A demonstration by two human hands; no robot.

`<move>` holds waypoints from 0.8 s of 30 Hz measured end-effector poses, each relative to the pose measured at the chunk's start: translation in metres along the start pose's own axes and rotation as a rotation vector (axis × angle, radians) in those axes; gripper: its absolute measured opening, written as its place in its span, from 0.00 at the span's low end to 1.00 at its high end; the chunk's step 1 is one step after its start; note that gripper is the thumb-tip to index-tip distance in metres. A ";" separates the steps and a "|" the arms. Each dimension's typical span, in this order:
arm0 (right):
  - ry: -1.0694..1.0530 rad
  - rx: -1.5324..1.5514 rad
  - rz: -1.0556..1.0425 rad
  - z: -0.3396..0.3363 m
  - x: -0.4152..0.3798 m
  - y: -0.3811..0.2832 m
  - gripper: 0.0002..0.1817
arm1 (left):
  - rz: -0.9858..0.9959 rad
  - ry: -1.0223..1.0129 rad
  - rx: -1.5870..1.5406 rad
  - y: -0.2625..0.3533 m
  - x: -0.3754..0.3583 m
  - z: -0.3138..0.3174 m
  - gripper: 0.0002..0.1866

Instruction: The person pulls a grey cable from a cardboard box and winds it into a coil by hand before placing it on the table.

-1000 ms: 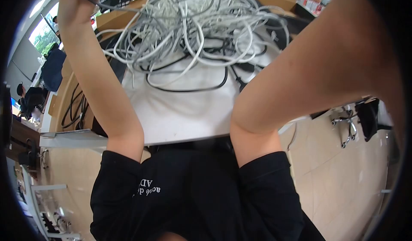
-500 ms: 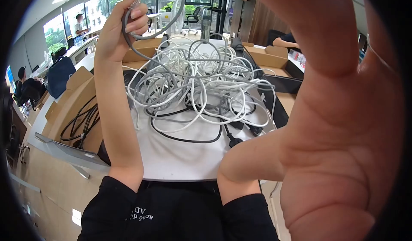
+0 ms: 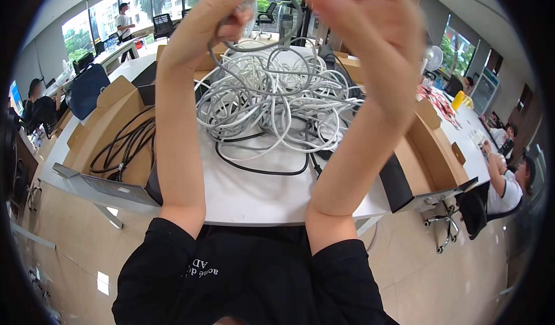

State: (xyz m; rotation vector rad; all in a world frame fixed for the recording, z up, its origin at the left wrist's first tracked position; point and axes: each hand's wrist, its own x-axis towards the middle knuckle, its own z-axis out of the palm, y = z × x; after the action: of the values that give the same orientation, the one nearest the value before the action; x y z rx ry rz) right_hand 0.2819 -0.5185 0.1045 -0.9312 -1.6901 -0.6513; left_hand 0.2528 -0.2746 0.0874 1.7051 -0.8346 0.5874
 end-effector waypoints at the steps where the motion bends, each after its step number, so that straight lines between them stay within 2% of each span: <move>1: 0.031 -0.070 0.099 0.005 -0.002 0.017 0.32 | 0.002 0.022 0.014 -0.002 0.000 0.003 0.22; 3: 0.065 -0.195 0.243 0.015 -0.005 0.047 0.27 | 0.001 0.063 0.039 -0.003 0.001 0.017 0.24; 4: 0.073 -0.252 0.287 0.021 -0.006 0.060 0.24 | 0.040 -0.004 0.122 -0.010 0.006 0.012 0.27; 6: 0.030 -0.451 0.392 0.024 -0.005 0.067 0.18 | 0.057 -0.015 0.090 -0.011 0.008 0.014 0.28; 8: 0.030 -0.354 0.428 0.027 -0.004 0.077 0.13 | 0.040 -0.040 0.110 -0.005 0.005 0.013 0.27; 10: 0.088 -0.273 0.408 0.033 -0.005 0.079 0.12 | -0.004 -0.051 -0.042 -0.015 0.013 0.009 0.20; 11: 0.108 -0.320 0.391 0.034 -0.004 0.077 0.12 | -0.024 -0.055 -0.118 -0.017 0.017 0.008 0.17; 12: 0.127 -0.368 0.372 0.033 -0.003 0.076 0.11 | -0.045 -0.132 -0.250 -0.019 0.014 0.003 0.19; 13: 0.146 -0.418 0.354 0.033 -0.004 0.075 0.11 | -0.025 -0.116 -0.188 -0.021 0.013 0.002 0.21; 14: 0.212 -0.316 0.351 0.036 -0.004 0.077 0.11 | -0.004 -0.102 -0.126 -0.016 0.011 0.006 0.24; 15: 0.218 -0.346 0.338 0.037 -0.004 0.078 0.11 | 0.017 -0.088 -0.067 -0.014 0.010 0.008 0.28; 16: 0.224 -0.376 0.325 0.037 -0.003 0.078 0.11 | 0.028 -0.159 -0.106 -0.024 0.015 0.002 0.41; 19: 0.278 -0.495 0.304 0.033 -0.004 0.083 0.12 | -0.067 -0.138 -0.076 -0.020 0.006 -0.005 0.44; 20: 0.303 -0.538 0.298 0.032 -0.004 0.086 0.12 | -0.119 -0.171 -0.128 -0.022 0.003 -0.011 0.42; 23: 0.507 -0.431 0.235 0.019 -0.003 0.090 0.14 | -0.133 -0.156 -0.149 -0.034 -0.001 -0.021 0.38; 24: 0.608 -0.334 0.352 0.021 -0.003 0.082 0.16 | -0.215 -0.173 -0.100 -0.035 -0.001 -0.025 0.33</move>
State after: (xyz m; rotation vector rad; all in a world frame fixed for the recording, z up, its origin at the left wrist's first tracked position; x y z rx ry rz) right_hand 0.3396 -0.4582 0.0935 -1.0916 -0.8692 -0.8809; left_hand 0.2800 -0.2445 0.0724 1.7427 -0.7751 0.2509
